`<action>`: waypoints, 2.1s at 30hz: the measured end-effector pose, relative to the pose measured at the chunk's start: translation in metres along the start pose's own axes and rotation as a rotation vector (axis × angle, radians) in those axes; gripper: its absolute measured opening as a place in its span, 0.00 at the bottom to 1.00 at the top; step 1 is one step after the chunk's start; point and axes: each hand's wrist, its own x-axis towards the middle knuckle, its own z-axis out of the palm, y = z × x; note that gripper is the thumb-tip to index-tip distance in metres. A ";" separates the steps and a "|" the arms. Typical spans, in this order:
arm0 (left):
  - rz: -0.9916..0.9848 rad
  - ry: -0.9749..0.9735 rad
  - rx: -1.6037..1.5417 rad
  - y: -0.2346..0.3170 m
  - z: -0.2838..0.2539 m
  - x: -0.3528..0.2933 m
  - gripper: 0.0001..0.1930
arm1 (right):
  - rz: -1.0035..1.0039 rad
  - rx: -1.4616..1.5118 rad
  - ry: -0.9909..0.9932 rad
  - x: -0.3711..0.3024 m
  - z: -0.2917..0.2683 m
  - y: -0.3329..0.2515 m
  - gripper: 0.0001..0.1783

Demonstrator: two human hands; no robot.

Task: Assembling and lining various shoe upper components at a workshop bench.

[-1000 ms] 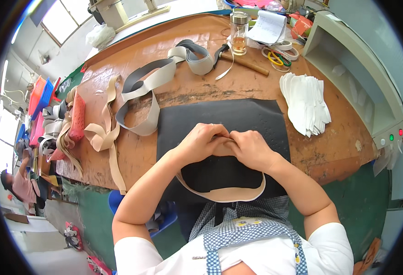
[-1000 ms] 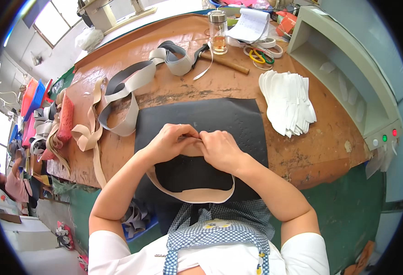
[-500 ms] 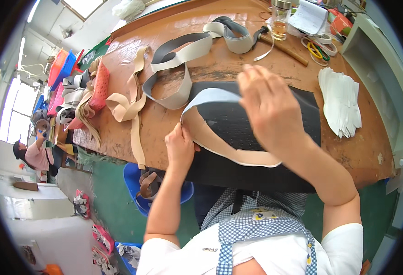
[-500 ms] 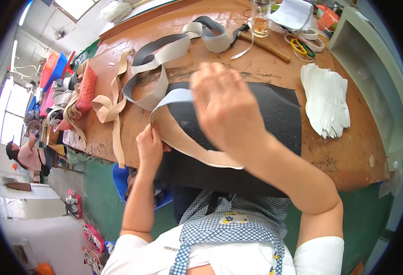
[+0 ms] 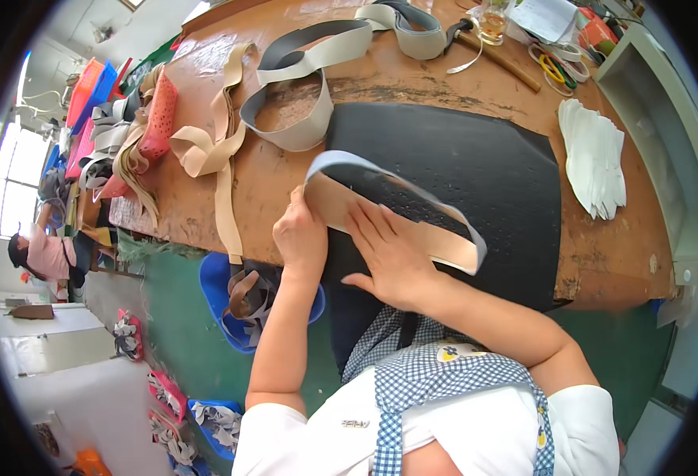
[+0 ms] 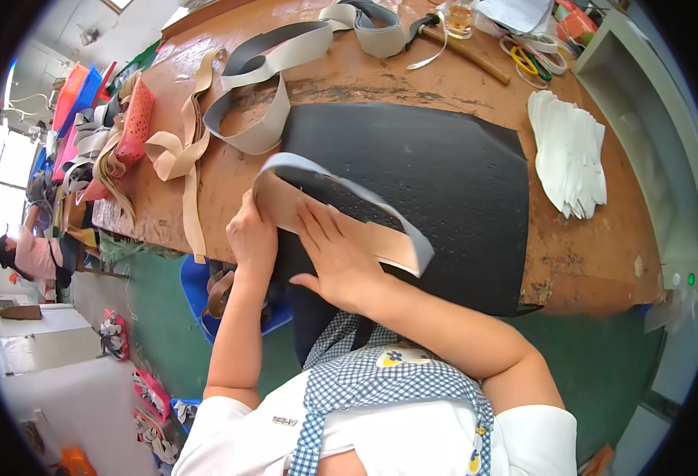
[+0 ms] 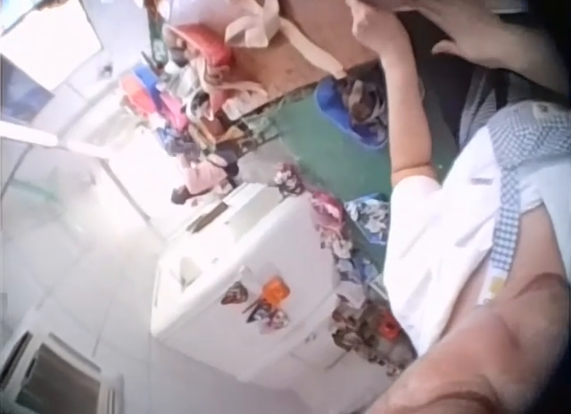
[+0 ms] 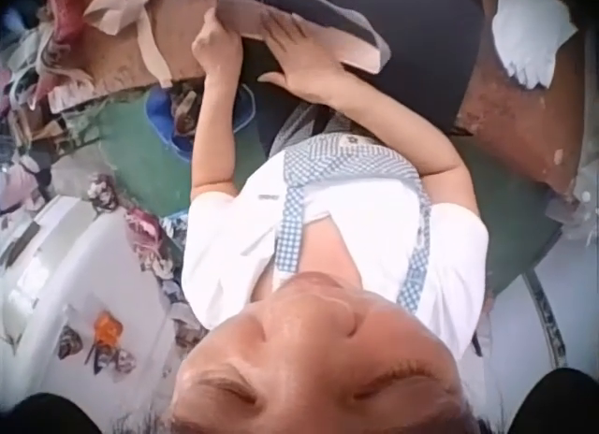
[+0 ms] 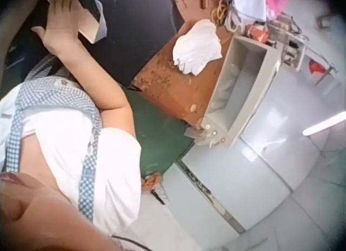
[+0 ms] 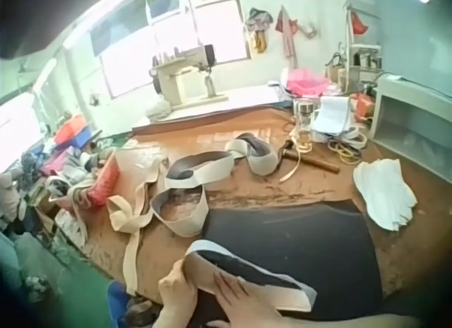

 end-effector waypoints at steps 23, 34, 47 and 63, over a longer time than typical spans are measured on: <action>-0.013 -0.238 0.003 -0.009 -0.049 0.038 0.11 | -0.078 -0.134 0.140 -0.091 -0.075 0.005 0.19; -0.290 0.007 -0.118 -0.188 -0.102 0.201 0.13 | 0.007 -0.034 0.150 -0.086 -0.050 0.014 0.19; 0.171 0.244 0.739 -0.316 -0.107 0.216 0.11 | -0.070 -0.110 0.113 -0.081 -0.039 0.022 0.19; -1.204 0.286 0.292 -0.396 -0.095 -0.264 0.20 | -0.057 -0.166 0.123 -0.076 -0.043 0.012 0.17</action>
